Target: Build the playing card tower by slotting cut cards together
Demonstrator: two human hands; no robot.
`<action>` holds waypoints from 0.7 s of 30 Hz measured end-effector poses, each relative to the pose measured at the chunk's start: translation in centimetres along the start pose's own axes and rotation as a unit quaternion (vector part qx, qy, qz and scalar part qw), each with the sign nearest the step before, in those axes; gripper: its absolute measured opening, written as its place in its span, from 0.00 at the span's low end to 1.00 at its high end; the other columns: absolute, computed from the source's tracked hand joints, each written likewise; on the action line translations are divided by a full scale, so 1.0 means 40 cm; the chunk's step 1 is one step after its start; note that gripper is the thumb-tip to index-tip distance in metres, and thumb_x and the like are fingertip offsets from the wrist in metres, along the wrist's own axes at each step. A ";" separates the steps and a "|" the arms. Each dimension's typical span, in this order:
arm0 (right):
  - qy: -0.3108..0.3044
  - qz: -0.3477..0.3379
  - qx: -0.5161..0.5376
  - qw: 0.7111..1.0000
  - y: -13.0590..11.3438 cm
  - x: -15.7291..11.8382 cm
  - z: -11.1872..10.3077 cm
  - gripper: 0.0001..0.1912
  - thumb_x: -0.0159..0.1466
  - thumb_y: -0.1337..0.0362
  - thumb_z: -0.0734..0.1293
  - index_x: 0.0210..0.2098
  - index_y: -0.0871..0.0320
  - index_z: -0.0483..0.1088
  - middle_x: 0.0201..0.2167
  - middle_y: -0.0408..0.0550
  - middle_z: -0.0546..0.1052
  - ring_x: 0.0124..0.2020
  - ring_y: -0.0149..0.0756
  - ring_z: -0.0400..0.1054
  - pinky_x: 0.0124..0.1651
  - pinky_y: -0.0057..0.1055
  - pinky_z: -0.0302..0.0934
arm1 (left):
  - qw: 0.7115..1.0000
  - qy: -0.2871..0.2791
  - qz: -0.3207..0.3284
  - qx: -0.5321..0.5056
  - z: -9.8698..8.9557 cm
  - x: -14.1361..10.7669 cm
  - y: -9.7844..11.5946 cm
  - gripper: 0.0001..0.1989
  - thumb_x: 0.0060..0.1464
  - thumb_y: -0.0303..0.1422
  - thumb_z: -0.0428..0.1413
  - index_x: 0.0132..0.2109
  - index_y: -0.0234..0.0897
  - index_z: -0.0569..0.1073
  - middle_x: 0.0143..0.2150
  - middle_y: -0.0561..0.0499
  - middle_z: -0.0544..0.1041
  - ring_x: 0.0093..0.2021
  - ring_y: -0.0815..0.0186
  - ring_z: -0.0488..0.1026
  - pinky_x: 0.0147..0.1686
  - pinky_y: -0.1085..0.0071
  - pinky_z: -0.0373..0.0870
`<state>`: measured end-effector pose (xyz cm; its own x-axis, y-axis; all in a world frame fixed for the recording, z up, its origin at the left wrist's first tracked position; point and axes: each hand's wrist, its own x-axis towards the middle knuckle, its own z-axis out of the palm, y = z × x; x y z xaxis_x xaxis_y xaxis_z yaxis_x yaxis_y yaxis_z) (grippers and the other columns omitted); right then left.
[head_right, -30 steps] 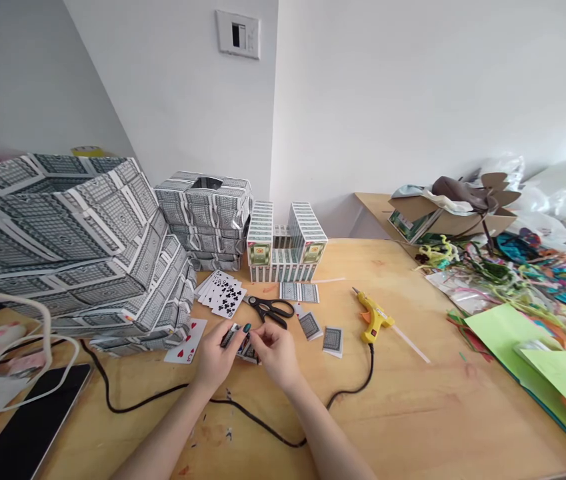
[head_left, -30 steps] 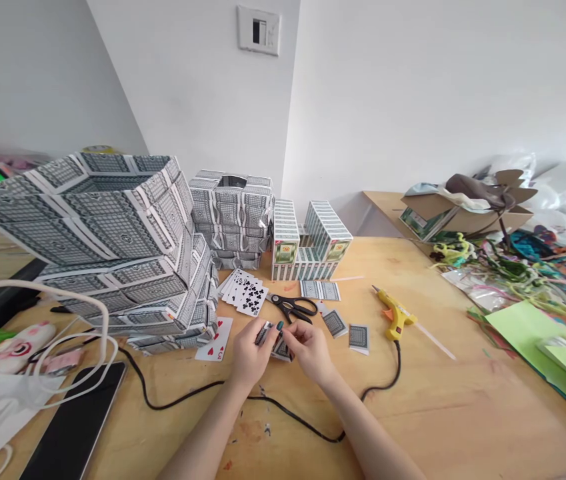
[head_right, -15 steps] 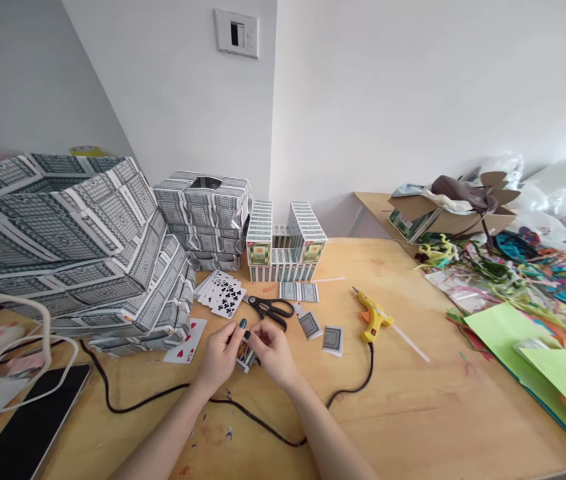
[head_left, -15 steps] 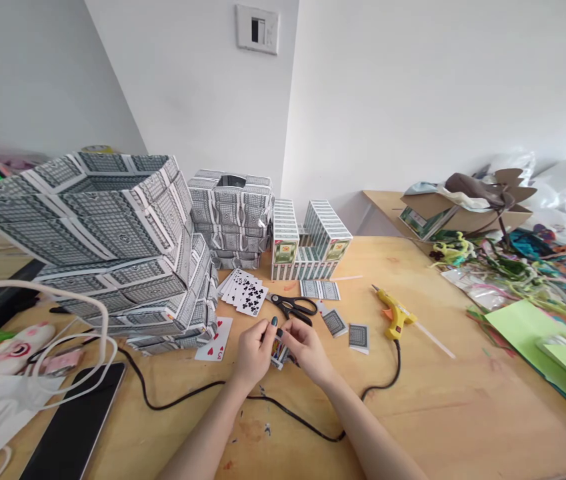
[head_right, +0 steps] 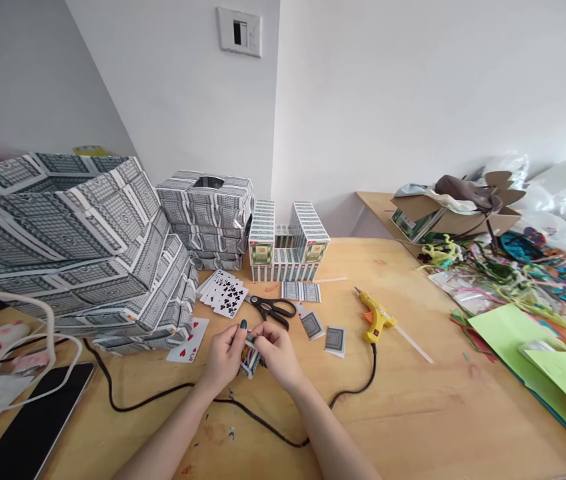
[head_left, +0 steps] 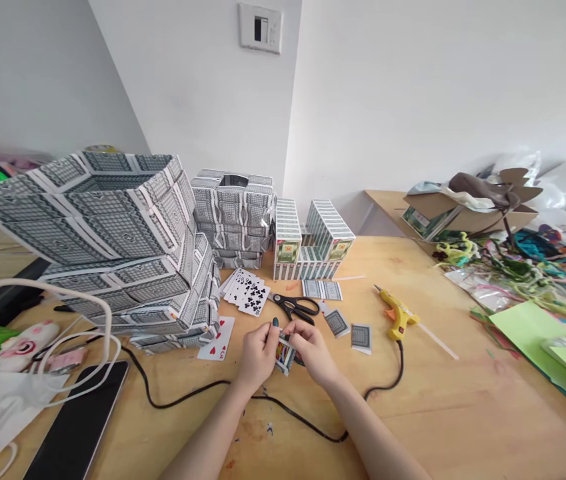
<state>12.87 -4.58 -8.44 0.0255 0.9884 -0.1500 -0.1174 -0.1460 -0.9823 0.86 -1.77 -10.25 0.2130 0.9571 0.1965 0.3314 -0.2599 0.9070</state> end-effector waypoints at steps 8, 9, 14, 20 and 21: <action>-0.033 0.003 0.037 0.999 -0.016 -0.008 -0.004 0.07 0.46 0.69 0.57 0.24 0.60 0.65 0.14 0.35 0.59 0.13 0.21 0.46 0.16 0.21 0.40 | 0.995 -0.002 -0.062 -0.083 -0.004 0.003 0.016 0.18 0.53 0.39 0.43 0.19 0.37 0.56 0.16 0.57 0.55 0.19 0.73 0.53 0.18 0.76 0.50; -0.038 -0.001 0.046 0.998 -0.015 -0.008 -0.004 0.08 0.46 0.70 0.57 0.24 0.61 0.66 0.14 0.36 0.60 0.13 0.21 0.47 0.16 0.21 0.40 | 0.994 -0.002 -0.066 -0.087 -0.005 0.003 0.019 0.17 0.53 0.40 0.43 0.19 0.37 0.55 0.16 0.57 0.55 0.19 0.73 0.53 0.18 0.76 0.51; -0.059 0.009 0.123 0.991 0.000 -0.003 -0.011 0.11 0.44 0.69 0.57 0.25 0.61 0.68 0.17 0.39 0.64 0.14 0.22 0.51 0.16 0.21 0.43 | 0.995 0.017 -0.067 -0.075 -0.009 0.004 0.024 0.18 0.53 0.40 0.43 0.19 0.37 0.53 0.16 0.58 0.54 0.18 0.73 0.52 0.18 0.76 0.51; -0.066 0.008 0.060 0.996 0.008 0.000 -0.011 0.08 0.52 0.61 0.64 0.27 0.60 0.66 0.17 0.39 0.65 0.13 0.24 0.55 0.16 0.22 0.50 | 0.999 0.010 -0.036 -0.003 -0.015 0.008 0.012 0.19 0.53 0.41 0.44 0.18 0.37 0.54 0.15 0.58 0.53 0.17 0.73 0.52 0.18 0.76 0.49; -0.059 0.001 0.036 0.998 0.009 0.001 -0.009 0.09 0.52 0.59 0.65 0.27 0.59 0.66 0.16 0.37 0.64 0.13 0.23 0.54 0.16 0.22 0.49 | 0.999 0.012 -0.038 -0.005 -0.016 0.008 0.011 0.19 0.52 0.41 0.44 0.18 0.37 0.55 0.15 0.58 0.53 0.18 0.73 0.52 0.18 0.76 0.49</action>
<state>13.18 -4.60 -8.83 -0.0904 0.9869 -0.1335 -0.1892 -0.1486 -0.9706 0.49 -1.49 -9.56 0.1657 0.9767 0.1365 0.3362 -0.1860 0.9232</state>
